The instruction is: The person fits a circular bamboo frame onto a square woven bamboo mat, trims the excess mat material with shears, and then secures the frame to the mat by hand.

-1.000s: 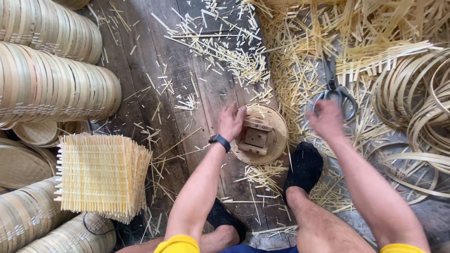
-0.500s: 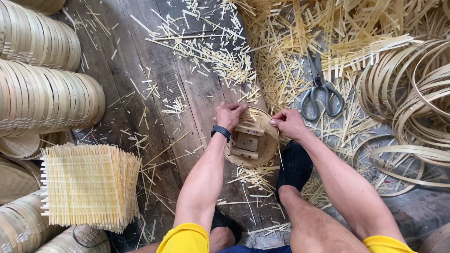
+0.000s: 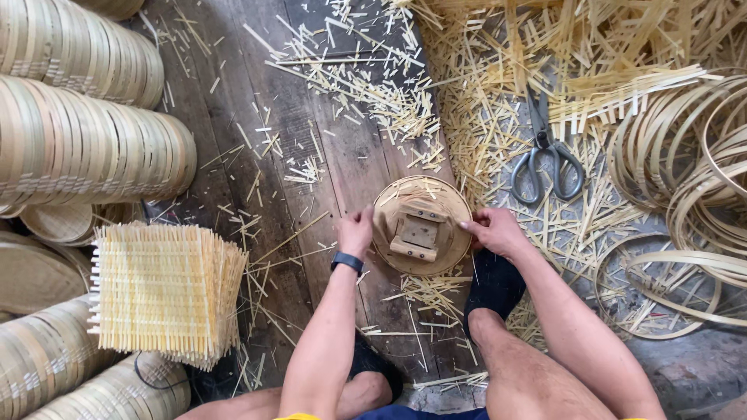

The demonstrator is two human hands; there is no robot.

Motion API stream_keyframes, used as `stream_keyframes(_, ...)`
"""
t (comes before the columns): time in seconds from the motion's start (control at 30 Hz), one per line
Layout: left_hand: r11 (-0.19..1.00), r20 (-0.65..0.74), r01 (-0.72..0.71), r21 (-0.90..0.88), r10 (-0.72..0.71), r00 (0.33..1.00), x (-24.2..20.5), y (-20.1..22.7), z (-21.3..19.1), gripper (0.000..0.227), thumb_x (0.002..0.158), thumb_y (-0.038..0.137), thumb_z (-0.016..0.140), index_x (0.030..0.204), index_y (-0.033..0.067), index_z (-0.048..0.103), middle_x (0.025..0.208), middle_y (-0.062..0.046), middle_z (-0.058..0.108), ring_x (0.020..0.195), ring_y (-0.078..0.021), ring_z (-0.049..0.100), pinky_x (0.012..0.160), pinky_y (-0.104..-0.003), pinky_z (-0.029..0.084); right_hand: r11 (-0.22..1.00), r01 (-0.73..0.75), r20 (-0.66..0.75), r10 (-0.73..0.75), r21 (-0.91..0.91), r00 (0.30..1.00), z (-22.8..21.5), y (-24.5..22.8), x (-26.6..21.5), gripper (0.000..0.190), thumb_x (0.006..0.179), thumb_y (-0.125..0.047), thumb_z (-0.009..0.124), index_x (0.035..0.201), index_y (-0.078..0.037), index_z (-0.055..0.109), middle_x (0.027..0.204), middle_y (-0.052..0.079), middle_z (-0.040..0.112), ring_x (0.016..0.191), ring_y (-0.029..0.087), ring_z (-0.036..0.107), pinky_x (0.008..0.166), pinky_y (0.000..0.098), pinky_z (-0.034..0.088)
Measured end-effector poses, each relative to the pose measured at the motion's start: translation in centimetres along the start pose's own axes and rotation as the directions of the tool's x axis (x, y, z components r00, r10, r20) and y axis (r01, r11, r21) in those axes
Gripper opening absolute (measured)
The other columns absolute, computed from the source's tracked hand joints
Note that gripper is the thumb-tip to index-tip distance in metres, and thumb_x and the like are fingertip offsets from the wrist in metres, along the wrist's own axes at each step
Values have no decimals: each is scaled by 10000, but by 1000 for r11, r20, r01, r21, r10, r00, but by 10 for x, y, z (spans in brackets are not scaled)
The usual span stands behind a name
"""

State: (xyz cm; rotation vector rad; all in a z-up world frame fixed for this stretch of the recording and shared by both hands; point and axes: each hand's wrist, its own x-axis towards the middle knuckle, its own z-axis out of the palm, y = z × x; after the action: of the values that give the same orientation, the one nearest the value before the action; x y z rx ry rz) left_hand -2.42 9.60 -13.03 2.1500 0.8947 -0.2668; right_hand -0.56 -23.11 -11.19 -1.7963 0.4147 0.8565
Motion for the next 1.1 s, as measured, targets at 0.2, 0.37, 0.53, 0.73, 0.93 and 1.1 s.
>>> stream_keyframes(0.2,936,326,222,-274,-127,937,0,-23,-17,409,782,241,873,1122,26,798,942,-81,805,769,-141,693,718,-321,560,967,-39,5,39,251,999,6,12,-7,304,871,-205,800,1039,46,766,841,111,761,656,165,703,563,301,591)
stream_keyframes(0.37,985,107,169,24,-170,980,-10,0,-16,390,751,241,902,1072,32,830,884,-77,791,757,-123,731,757,-269,567,964,-90,-23,99,248,995,6,2,-12,287,882,-197,804,1010,59,778,839,120,752,648,169,699,568,304,598)
stream_keyframes(0.53,793,226,328,-513,-244,943,-28,-3,-18,339,911,242,789,1178,34,778,964,-69,794,736,-140,658,708,-316,527,807,-43,104,-23,590,994,-2,-10,-27,326,934,-198,758,1114,72,734,927,118,764,717,159,701,615,273,583)
stream_keyframes(0.73,352,604,629,-693,-194,773,-114,-7,7,160,977,76,583,1122,13,599,1068,-97,715,906,-221,756,827,-424,634,879,-265,215,192,397,958,17,-14,-33,293,928,-143,704,1089,101,698,944,148,774,762,267,758,676,365,672)
stream_keyframes(0.93,433,470,563,-704,-310,826,-126,-11,40,177,983,68,623,1121,-44,624,1034,-142,728,883,-266,751,745,-371,669,903,-205,122,171,377,978,34,4,-22,255,948,-114,686,1057,117,702,931,188,756,733,271,758,629,372,642)
stream_keyframes(1.1,486,476,575,-659,-322,818,-124,-7,30,194,968,67,648,1121,-52,634,1024,-161,743,842,-268,754,721,-359,671,922,-178,133,140,343,981,32,-2,-34,297,951,-185,688,1027,101,699,881,192,761,714,275,764,624,387,640)
